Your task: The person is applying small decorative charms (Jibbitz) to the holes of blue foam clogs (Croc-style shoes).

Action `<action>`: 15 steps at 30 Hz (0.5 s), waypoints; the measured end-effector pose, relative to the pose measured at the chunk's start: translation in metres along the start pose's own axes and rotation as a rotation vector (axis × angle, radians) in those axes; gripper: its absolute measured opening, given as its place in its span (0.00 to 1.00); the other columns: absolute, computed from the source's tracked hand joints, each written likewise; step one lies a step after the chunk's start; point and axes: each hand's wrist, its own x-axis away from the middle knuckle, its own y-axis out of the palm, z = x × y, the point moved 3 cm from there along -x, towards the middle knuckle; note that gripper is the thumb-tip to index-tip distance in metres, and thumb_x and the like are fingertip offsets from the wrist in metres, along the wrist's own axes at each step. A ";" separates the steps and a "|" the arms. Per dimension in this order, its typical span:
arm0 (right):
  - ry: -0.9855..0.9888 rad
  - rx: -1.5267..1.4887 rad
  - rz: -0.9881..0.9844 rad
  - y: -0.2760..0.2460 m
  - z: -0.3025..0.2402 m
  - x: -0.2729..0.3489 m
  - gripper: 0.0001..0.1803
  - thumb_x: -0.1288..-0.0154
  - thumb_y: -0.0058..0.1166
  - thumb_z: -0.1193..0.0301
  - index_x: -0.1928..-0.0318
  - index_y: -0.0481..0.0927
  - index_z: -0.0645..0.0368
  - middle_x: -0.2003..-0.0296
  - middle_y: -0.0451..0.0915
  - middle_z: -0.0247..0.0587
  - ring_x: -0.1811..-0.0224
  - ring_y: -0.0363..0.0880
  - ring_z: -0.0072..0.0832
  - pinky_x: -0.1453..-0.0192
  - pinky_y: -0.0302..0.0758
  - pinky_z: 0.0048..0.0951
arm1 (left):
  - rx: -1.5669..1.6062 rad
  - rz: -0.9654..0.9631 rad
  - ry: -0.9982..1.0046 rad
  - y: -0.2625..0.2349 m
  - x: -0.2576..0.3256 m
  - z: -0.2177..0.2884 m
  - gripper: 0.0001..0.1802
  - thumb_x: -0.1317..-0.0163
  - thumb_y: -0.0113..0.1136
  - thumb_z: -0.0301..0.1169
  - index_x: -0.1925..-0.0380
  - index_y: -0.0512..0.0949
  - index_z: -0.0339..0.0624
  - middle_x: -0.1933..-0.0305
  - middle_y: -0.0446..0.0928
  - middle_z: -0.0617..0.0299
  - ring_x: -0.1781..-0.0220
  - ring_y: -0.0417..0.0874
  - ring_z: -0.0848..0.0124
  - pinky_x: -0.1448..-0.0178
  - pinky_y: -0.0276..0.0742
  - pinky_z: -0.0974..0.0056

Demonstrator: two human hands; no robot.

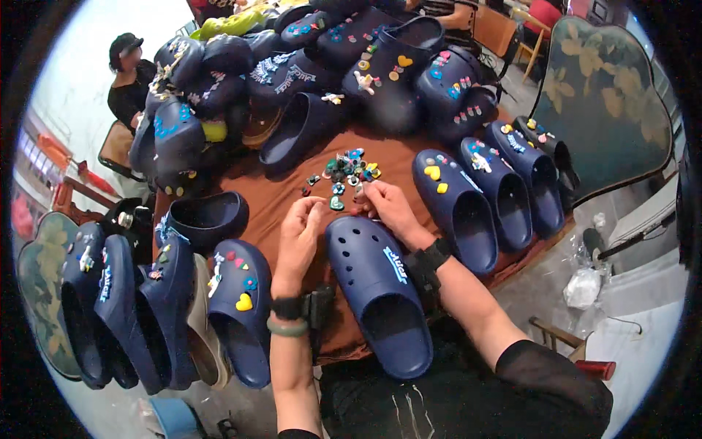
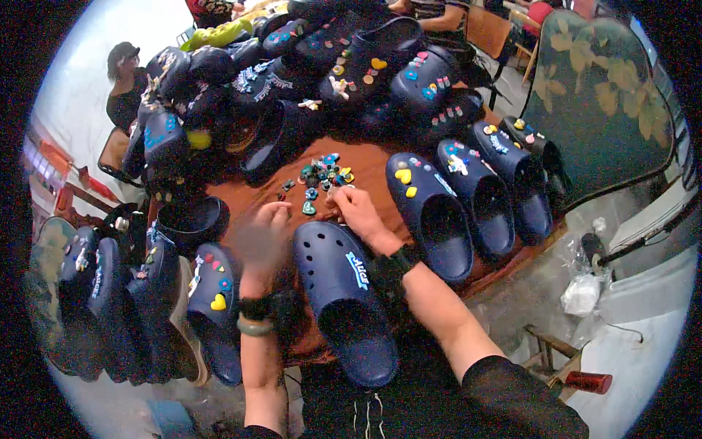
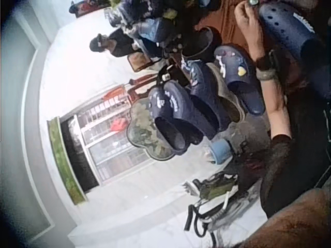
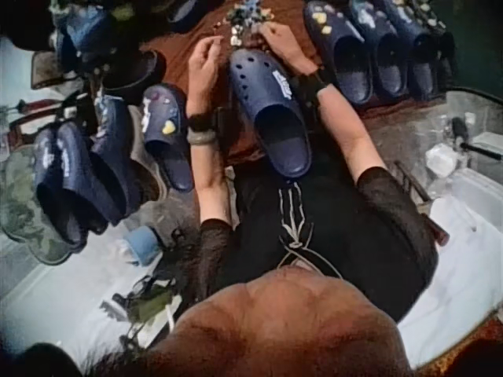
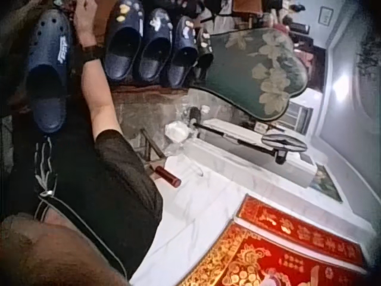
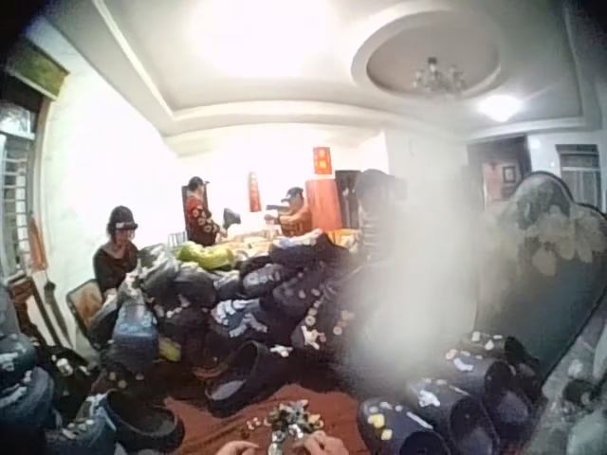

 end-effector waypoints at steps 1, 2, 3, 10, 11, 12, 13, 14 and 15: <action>0.004 -0.016 0.010 -0.003 0.002 -0.002 0.19 0.27 0.42 0.62 0.69 0.79 0.62 0.71 0.77 0.30 0.74 0.73 0.16 0.69 0.69 0.19 | -0.011 -0.015 -0.004 0.000 0.002 0.016 0.14 0.31 0.53 0.35 0.55 0.75 0.35 0.61 0.78 0.60 0.55 0.77 0.71 0.51 0.71 0.68; -0.047 0.058 0.001 -0.007 0.004 -0.003 0.19 0.27 0.43 0.61 0.69 0.79 0.61 0.72 0.77 0.30 0.74 0.73 0.15 0.69 0.69 0.19 | -0.208 -0.165 0.097 0.004 0.006 0.046 0.17 0.34 0.56 0.38 0.55 0.75 0.35 0.58 0.78 0.57 0.52 0.77 0.66 0.47 0.69 0.64; -0.100 0.131 -0.014 -0.008 0.005 -0.003 0.19 0.27 0.44 0.60 0.69 0.80 0.61 0.72 0.77 0.30 0.74 0.72 0.15 0.69 0.68 0.18 | -0.406 -0.310 0.202 0.007 0.011 0.076 0.21 0.37 0.59 0.42 0.54 0.75 0.35 0.56 0.78 0.54 0.49 0.76 0.60 0.44 0.68 0.59; -0.106 -0.046 -0.002 -0.004 0.011 0.001 0.18 0.29 0.47 0.62 0.69 0.80 0.62 0.75 0.78 0.31 0.74 0.72 0.16 0.69 0.70 0.20 | -0.661 -0.817 0.458 0.068 0.051 0.096 0.40 0.54 0.70 0.48 0.47 0.71 0.31 0.38 0.67 0.43 0.33 0.64 0.48 0.30 0.56 0.51; -0.116 -0.069 0.020 -0.006 0.009 0.003 0.18 0.30 0.47 0.62 0.69 0.80 0.65 0.74 0.79 0.34 0.73 0.75 0.19 0.68 0.72 0.23 | -0.570 -0.846 0.386 0.066 0.049 0.094 0.38 0.55 0.70 0.46 0.48 0.71 0.31 0.40 0.67 0.43 0.35 0.65 0.47 0.30 0.57 0.51; -0.050 -0.060 0.027 -0.007 0.010 0.003 0.18 0.30 0.46 0.63 0.69 0.80 0.64 0.74 0.79 0.34 0.73 0.75 0.18 0.68 0.73 0.22 | -0.478 -0.872 0.312 0.063 0.048 0.093 0.36 0.56 0.70 0.44 0.50 0.72 0.31 0.42 0.68 0.43 0.37 0.66 0.47 0.31 0.57 0.51; -0.053 -0.070 0.032 -0.008 0.010 0.004 0.18 0.30 0.46 0.63 0.69 0.80 0.64 0.74 0.79 0.34 0.73 0.75 0.18 0.68 0.73 0.22 | -0.485 -0.881 0.313 0.063 0.048 0.092 0.36 0.56 0.70 0.44 0.50 0.72 0.31 0.42 0.68 0.43 0.37 0.66 0.47 0.31 0.57 0.51; -0.045 -0.096 0.040 -0.007 0.010 0.004 0.18 0.29 0.46 0.63 0.69 0.80 0.64 0.74 0.79 0.34 0.73 0.75 0.18 0.68 0.73 0.22 | -0.456 -0.849 0.312 0.062 0.048 0.092 0.35 0.58 0.69 0.43 0.51 0.73 0.32 0.45 0.68 0.44 0.39 0.67 0.47 0.32 0.59 0.51; -0.037 -0.122 0.047 -0.006 0.010 0.004 0.18 0.29 0.46 0.63 0.69 0.80 0.64 0.74 0.80 0.34 0.73 0.75 0.19 0.68 0.73 0.23 | -0.425 -0.816 0.310 0.060 0.047 0.091 0.35 0.61 0.69 0.41 0.53 0.73 0.32 0.47 0.69 0.46 0.42 0.67 0.48 0.33 0.60 0.52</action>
